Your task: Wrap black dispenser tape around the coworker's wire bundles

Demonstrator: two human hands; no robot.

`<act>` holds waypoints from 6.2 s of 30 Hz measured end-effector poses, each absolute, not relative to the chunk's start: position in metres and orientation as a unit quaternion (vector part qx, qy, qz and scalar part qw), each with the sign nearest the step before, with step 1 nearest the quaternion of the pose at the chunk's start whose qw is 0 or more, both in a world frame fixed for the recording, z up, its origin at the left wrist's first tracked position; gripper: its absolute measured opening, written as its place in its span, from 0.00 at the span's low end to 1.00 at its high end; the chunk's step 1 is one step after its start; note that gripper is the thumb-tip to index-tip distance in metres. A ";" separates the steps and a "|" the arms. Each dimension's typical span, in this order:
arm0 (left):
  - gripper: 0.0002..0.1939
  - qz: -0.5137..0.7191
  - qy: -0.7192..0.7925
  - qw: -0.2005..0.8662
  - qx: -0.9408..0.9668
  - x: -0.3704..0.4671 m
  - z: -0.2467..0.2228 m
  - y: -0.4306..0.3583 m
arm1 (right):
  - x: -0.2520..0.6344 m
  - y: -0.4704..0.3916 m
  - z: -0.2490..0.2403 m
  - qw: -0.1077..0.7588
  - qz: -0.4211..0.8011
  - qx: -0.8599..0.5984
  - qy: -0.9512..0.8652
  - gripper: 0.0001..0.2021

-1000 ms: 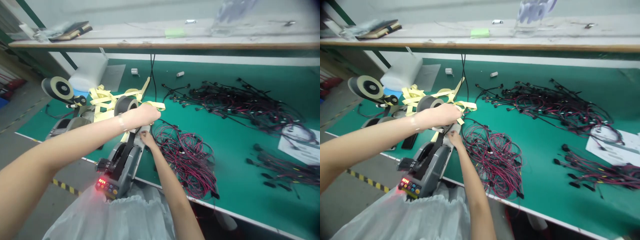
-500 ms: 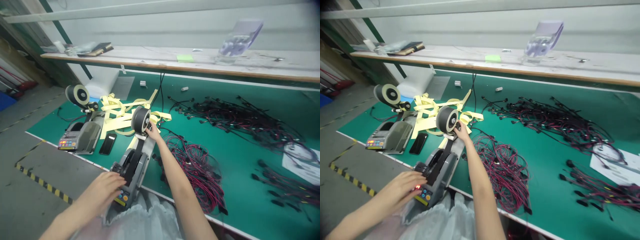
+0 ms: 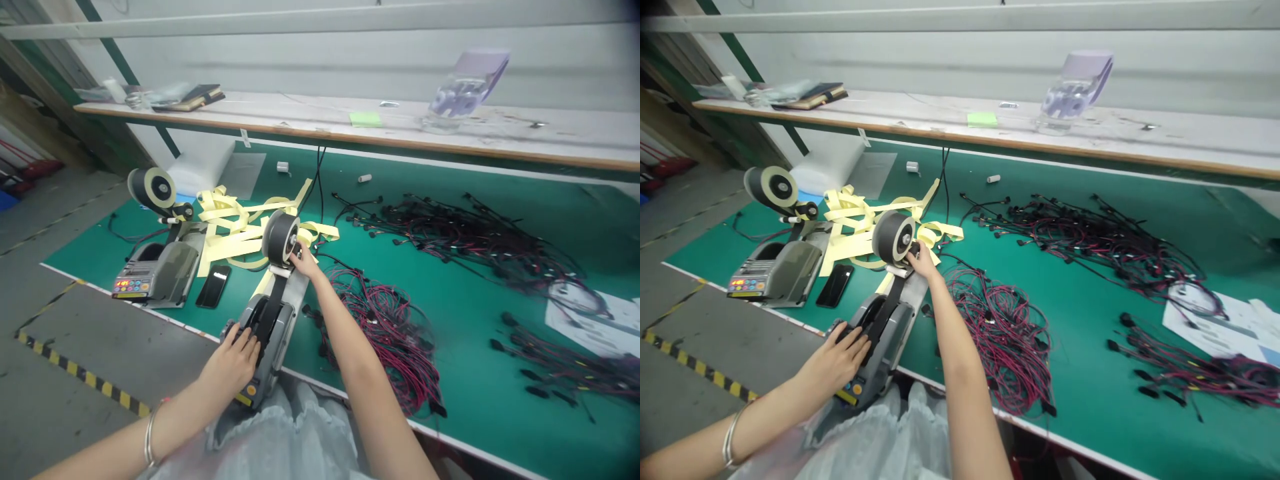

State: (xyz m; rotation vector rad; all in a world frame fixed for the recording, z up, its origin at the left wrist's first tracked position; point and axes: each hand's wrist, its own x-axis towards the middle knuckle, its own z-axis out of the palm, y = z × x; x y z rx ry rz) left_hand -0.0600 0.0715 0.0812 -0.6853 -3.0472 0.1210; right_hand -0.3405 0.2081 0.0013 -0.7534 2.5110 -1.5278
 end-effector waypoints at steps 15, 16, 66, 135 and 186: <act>0.07 0.000 -0.929 -0.183 -0.323 -0.113 0.108 0.075 | -0.251 0.258 0.028 0.095 -0.468 -0.103 0.873 0.23; 0.11 -0.016 -0.922 -0.194 -0.335 -0.114 0.109 0.071 | -0.237 0.265 0.031 0.103 -0.470 -0.098 0.871 0.21; 0.15 -0.482 -0.854 -0.171 -0.094 -0.115 0.151 0.031 | -0.110 0.196 0.111 0.218 -0.692 -0.057 0.685 0.15; 0.09 -0.611 -0.776 -0.087 -0.126 -0.122 0.141 0.043 | -0.118 0.196 0.126 0.248 -0.789 0.049 0.560 0.20; 0.15 -0.785 -0.495 -0.349 -0.129 -0.185 0.093 -0.006 | -0.156 0.183 0.129 0.349 -0.721 0.154 0.579 0.46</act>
